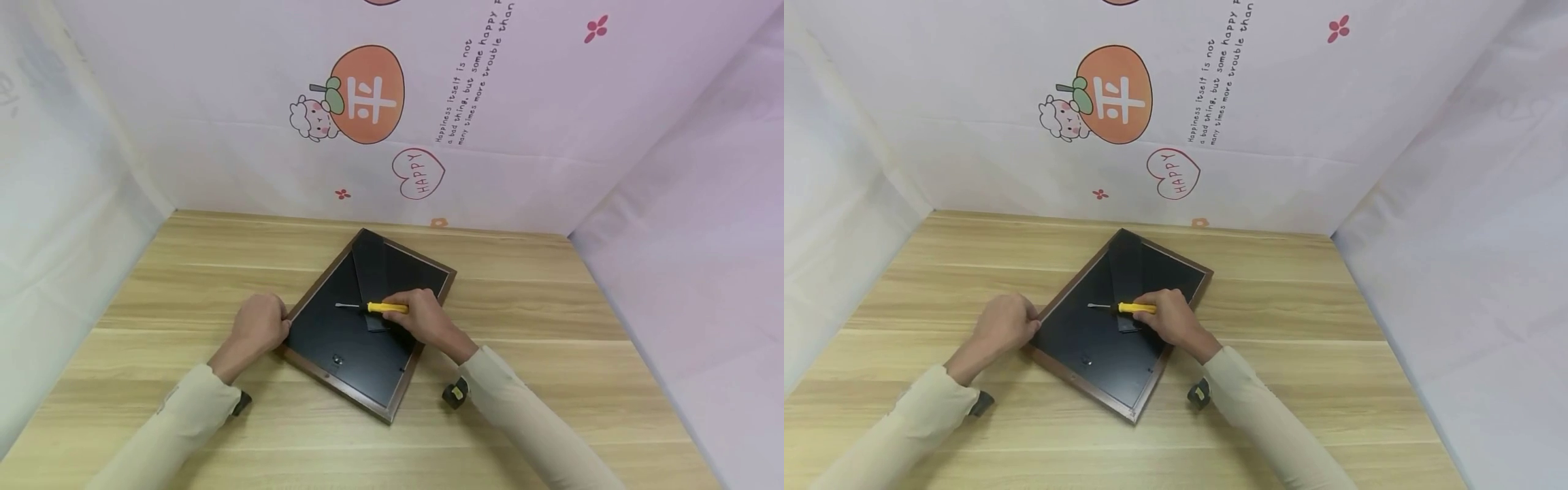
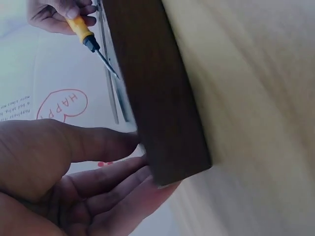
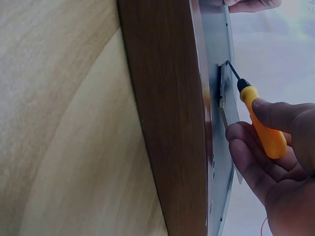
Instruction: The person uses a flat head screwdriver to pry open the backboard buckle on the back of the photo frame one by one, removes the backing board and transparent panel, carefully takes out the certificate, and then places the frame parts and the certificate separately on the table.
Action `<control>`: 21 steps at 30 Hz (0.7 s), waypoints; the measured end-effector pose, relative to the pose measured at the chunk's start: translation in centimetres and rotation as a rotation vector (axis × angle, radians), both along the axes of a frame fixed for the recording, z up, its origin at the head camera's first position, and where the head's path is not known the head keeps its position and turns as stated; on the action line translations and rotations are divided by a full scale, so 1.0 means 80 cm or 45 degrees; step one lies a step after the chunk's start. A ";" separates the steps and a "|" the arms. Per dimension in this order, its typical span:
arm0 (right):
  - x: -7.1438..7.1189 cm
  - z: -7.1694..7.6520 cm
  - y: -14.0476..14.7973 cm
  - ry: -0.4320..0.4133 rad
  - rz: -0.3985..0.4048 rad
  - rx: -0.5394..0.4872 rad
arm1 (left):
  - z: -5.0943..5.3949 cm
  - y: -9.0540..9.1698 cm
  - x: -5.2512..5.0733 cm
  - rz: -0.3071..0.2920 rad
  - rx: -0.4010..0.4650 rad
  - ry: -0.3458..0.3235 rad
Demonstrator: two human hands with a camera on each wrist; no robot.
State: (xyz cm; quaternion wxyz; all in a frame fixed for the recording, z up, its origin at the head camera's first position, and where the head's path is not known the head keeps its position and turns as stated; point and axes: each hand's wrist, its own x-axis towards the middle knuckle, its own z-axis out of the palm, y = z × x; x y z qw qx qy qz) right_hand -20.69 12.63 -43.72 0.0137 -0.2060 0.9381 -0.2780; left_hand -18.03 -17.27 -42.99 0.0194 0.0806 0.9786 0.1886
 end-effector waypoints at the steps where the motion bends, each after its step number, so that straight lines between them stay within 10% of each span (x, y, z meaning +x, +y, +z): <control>1: 0.000 0.000 0.001 0.001 0.000 0.000 | 0.001 0.000 -0.002 -0.026 -0.017 -0.019; 9: 0.002 -0.001 0.006 -0.034 0.000 0.026 | 0.002 0.005 -0.045 -0.212 -0.082 -0.151; 21: 0.006 0.000 0.005 -0.040 0.014 0.027 | 0.010 0.045 -0.116 -0.184 -0.153 -0.177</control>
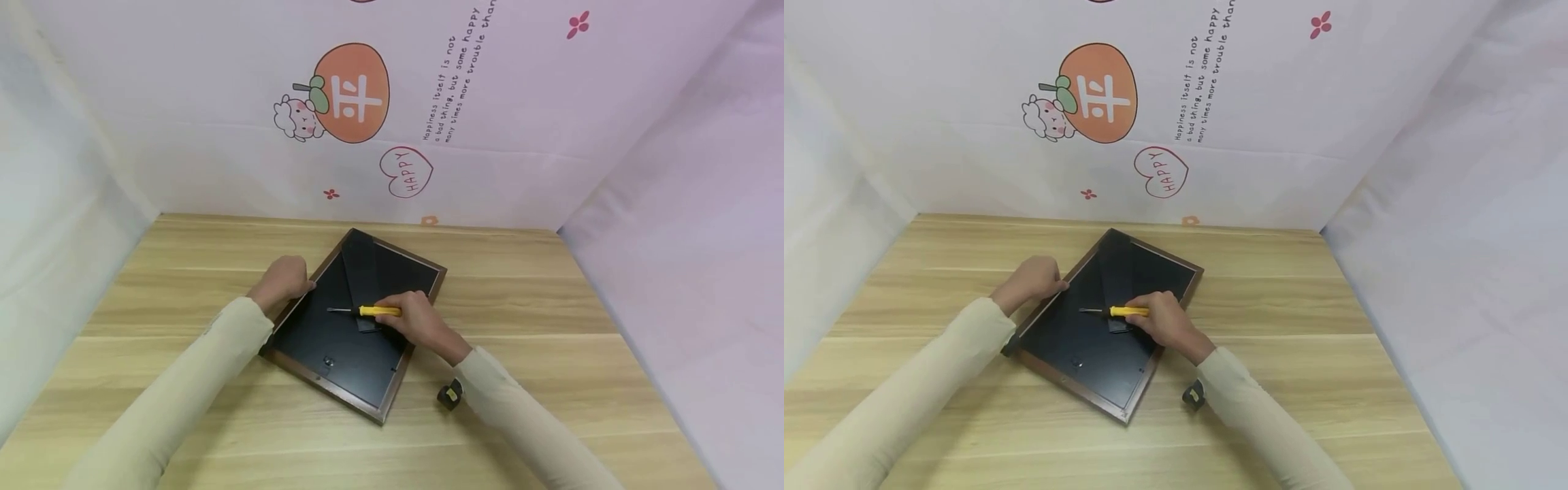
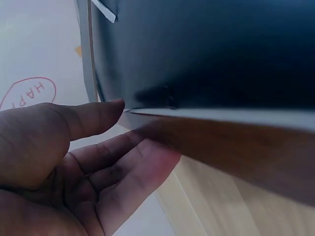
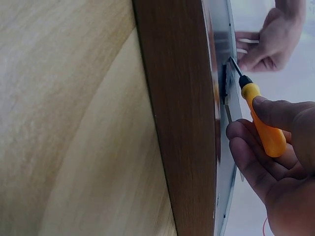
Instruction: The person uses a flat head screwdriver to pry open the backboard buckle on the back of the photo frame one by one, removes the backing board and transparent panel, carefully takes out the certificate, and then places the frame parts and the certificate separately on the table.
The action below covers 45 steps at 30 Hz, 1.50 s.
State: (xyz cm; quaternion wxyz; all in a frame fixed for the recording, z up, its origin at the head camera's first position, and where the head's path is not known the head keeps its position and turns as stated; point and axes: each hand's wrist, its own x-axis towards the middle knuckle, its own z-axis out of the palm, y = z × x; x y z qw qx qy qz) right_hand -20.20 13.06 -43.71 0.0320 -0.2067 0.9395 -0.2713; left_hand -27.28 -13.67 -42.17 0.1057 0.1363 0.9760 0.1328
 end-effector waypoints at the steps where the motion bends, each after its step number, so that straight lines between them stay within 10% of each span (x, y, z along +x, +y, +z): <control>1: 0.000 0.000 -0.001 0.000 0.001 0.003 | 0.000 0.001 -0.003 -0.001 0.011 0.000; 13: 0.000 0.003 -0.007 0.004 0.010 -0.012 | -0.002 0.003 -0.015 0.043 0.013 -0.026; 45: 0.001 0.000 -0.011 -0.029 0.081 -0.006 | 0.008 -0.017 0.018 0.192 0.204 -0.432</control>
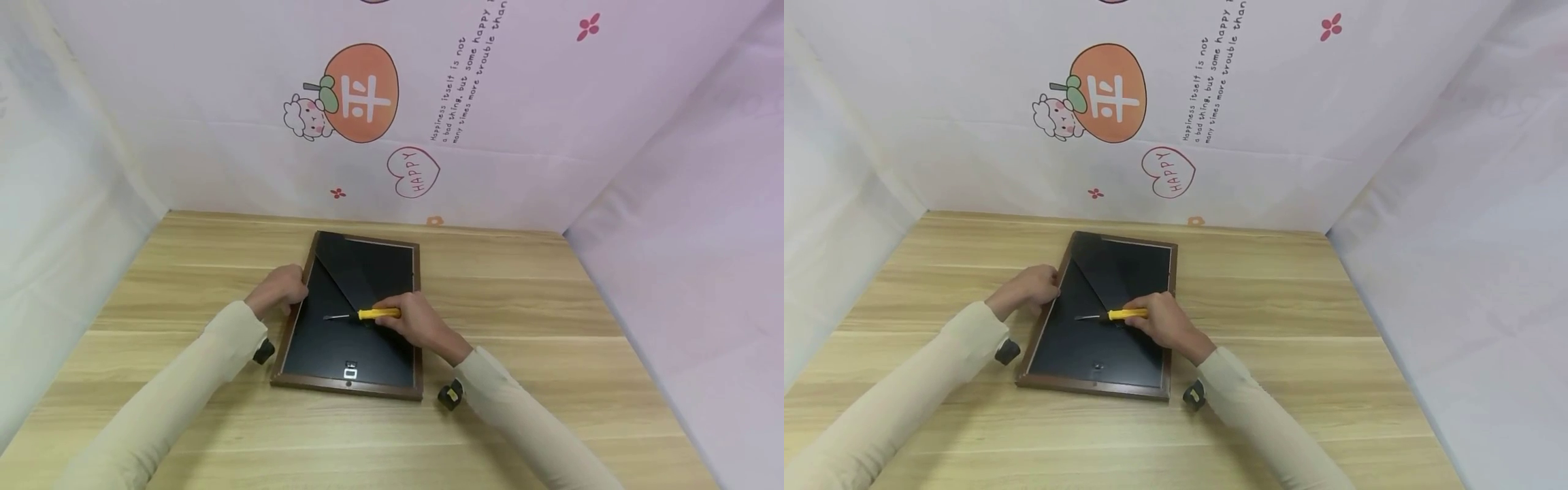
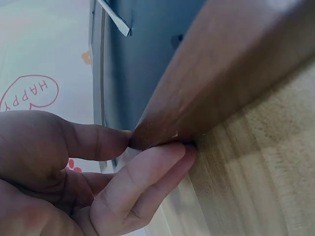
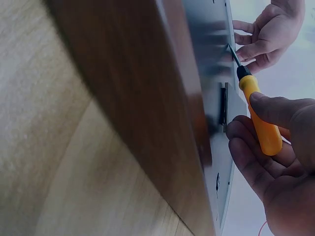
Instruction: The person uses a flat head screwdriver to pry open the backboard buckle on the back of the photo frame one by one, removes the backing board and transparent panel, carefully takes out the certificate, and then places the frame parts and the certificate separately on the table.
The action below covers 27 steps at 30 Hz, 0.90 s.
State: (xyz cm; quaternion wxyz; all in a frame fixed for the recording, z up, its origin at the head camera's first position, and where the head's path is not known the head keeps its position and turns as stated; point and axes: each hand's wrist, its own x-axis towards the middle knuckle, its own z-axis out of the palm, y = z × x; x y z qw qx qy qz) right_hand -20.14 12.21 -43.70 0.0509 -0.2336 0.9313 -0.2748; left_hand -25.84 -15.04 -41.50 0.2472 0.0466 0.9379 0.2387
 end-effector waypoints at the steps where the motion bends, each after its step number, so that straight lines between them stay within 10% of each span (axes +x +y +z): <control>1: 0.000 0.000 0.000 -0.005 0.000 0.001 | 0.000 -0.001 0.001 0.003 0.003 -0.007; 27: 0.004 0.004 -0.002 -0.074 0.042 0.060 | -0.014 -0.012 0.012 0.166 0.414 -0.169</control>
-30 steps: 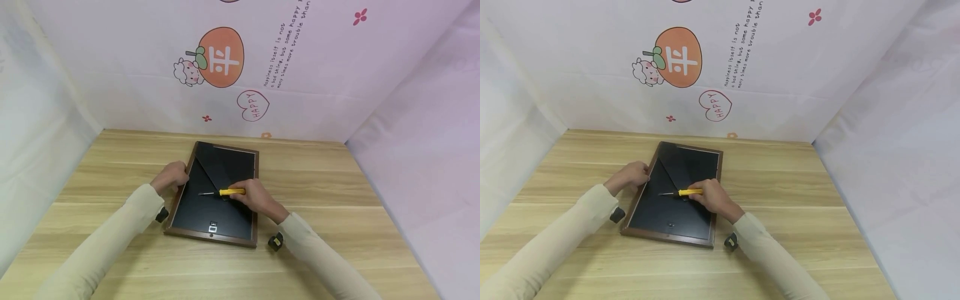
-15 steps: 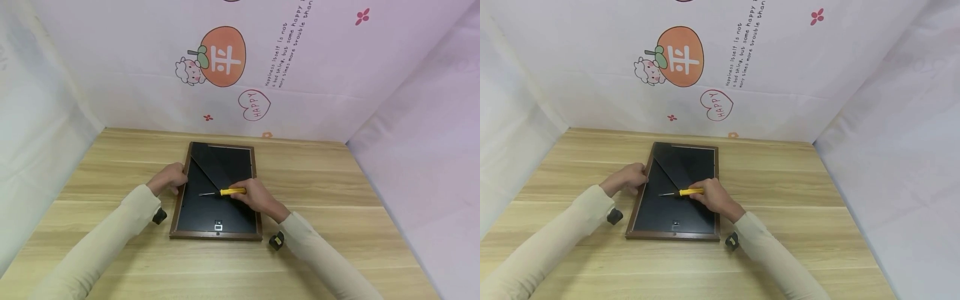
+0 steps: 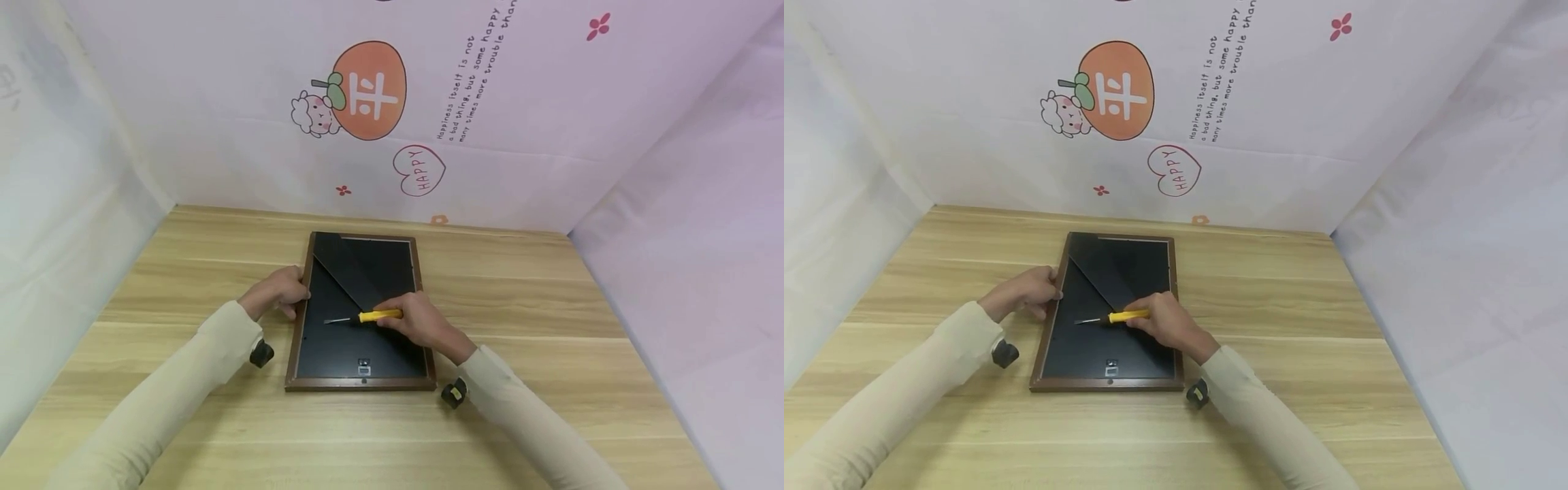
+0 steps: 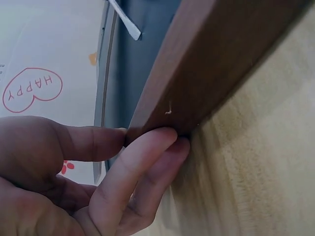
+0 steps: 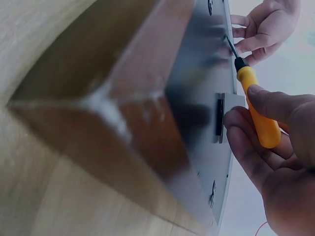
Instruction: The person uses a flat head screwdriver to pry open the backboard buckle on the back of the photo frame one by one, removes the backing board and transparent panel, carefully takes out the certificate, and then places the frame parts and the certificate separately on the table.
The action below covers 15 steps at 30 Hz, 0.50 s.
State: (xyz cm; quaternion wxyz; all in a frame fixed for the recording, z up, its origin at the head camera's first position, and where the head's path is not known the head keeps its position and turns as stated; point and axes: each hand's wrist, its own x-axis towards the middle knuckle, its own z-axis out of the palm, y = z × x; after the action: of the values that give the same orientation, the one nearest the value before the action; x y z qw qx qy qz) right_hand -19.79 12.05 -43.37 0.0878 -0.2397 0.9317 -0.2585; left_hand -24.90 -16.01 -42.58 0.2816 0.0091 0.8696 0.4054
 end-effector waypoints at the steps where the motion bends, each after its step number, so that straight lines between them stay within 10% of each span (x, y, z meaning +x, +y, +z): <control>1: 0.001 0.000 -0.001 -0.008 0.015 0.005 | -0.001 -0.001 0.000 0.000 0.017 -0.005; 15: 0.011 0.004 -0.018 -0.063 0.108 -0.019 | -0.013 -0.017 0.009 0.146 0.146 0.021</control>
State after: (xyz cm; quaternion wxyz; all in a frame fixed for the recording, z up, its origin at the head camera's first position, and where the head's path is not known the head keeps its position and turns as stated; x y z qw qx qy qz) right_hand -18.93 10.65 -43.07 0.1197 -0.2731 0.9163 -0.2674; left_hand -24.17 -17.36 -43.59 0.2497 -0.0213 0.8463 0.4701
